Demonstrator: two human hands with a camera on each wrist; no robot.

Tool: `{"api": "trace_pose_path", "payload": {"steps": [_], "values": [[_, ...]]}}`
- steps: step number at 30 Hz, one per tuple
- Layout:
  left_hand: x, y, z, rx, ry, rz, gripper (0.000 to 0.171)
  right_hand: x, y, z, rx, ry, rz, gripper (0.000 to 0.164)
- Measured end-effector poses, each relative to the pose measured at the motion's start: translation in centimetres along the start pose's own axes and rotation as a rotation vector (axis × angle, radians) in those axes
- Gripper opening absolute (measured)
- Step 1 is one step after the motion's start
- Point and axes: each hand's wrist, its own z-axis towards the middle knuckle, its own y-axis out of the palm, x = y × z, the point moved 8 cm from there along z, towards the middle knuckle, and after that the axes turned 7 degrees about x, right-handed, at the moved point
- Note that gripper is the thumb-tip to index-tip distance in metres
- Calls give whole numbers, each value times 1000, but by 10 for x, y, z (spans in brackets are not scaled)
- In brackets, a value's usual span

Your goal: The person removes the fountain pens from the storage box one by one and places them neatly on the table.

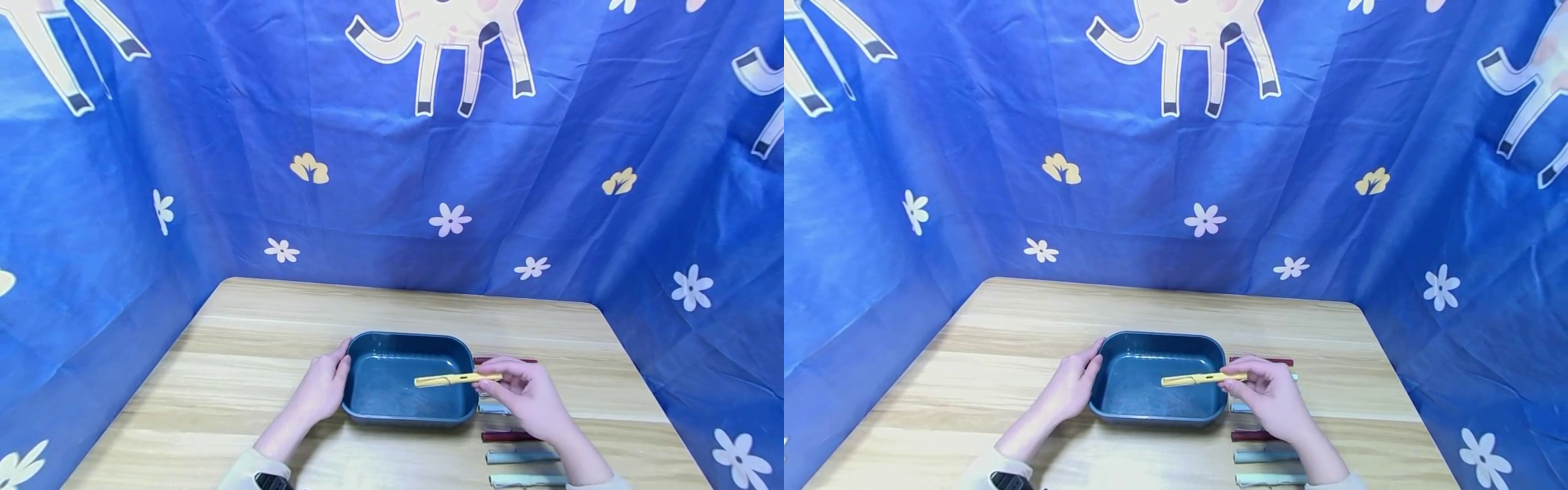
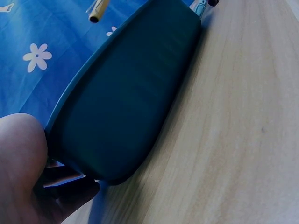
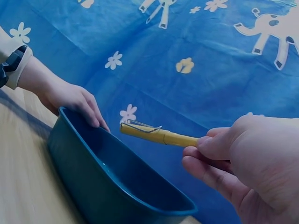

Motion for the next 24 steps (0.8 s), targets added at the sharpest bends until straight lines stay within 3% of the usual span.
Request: {"api": "trace_pose_path", "payload": {"steps": [11,24], "values": [[0,0,0,-4,-4,8,45,-3,-29,-30,74,-11,-52,19],[-1,2,2,-7,-4,10,45,-4,-55,-58,104,2,-112,21]]}}
